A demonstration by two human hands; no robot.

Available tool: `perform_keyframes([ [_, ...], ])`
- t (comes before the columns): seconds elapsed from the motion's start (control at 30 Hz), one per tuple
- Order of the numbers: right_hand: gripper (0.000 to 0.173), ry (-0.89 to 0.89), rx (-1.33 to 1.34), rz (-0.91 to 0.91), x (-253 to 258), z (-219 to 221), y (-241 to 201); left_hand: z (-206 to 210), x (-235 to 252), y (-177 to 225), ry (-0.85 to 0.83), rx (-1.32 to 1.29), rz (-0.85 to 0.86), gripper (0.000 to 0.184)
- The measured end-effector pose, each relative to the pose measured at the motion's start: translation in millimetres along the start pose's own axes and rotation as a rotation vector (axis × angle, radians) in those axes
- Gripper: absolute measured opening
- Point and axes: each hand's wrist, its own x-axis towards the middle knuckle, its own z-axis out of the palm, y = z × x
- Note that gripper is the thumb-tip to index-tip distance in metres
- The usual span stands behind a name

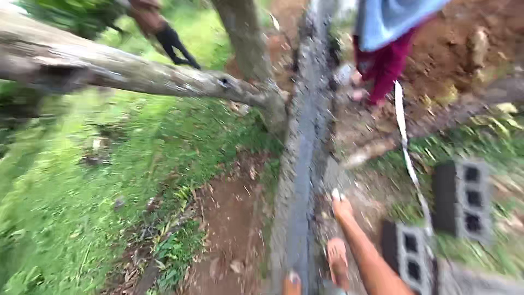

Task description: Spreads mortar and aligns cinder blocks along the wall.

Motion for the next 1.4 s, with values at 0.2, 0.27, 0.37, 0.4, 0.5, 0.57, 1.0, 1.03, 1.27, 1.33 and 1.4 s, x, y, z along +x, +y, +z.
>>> perform_keyframes([
  [0.2,0.045,0.219,0.396,0.231,5,-129,255,104,9,13,-0.25,0.257,0.0,0.035],
  [0.27,0.046,0.381,0.443,0.32,-18,-165,355,144,12,15,-0.301,0.392,0.034,0.035],
  [0.37,0.056,0.511,0.412,0.533,-40,-215,492,205,36,19,-0.331,0.498,0.119,0.035],
  [0.4,0.06,0.529,0.423,0.614,-47,-228,536,227,47,21,-0.343,0.5,0.147,0.036],
  [0.5,0.057,0.612,0.591,0.771,-58,-253,661,292,80,26,-0.348,0.506,0.211,0.036],
  [0.57,0.049,0.594,0.701,0.797,-62,-260,727,325,98,36,-0.302,0.549,0.261,0.04],
  [1.0,0.055,0.403,1.171,0.954,-29,-122,686,439,176,281,-0.089,0.991,0.774,0.048],
  [1.03,0.061,0.368,1.213,0.994,-9,-119,690,457,182,295,-0.1,1.026,0.742,0.052],
  [1.27,0.066,0.091,1.641,0.8,52,-58,711,544,229,304,-0.257,1.373,0.591,0.054],
  [1.33,0.066,0.174,1.906,0.68,51,-35,705,540,229,302,-0.242,1.441,0.553,0.044],
  [1.4,0.066,0.246,2.05,0.59,49,-23,697,515,220,296,-0.257,1.4,0.566,0.045],
])
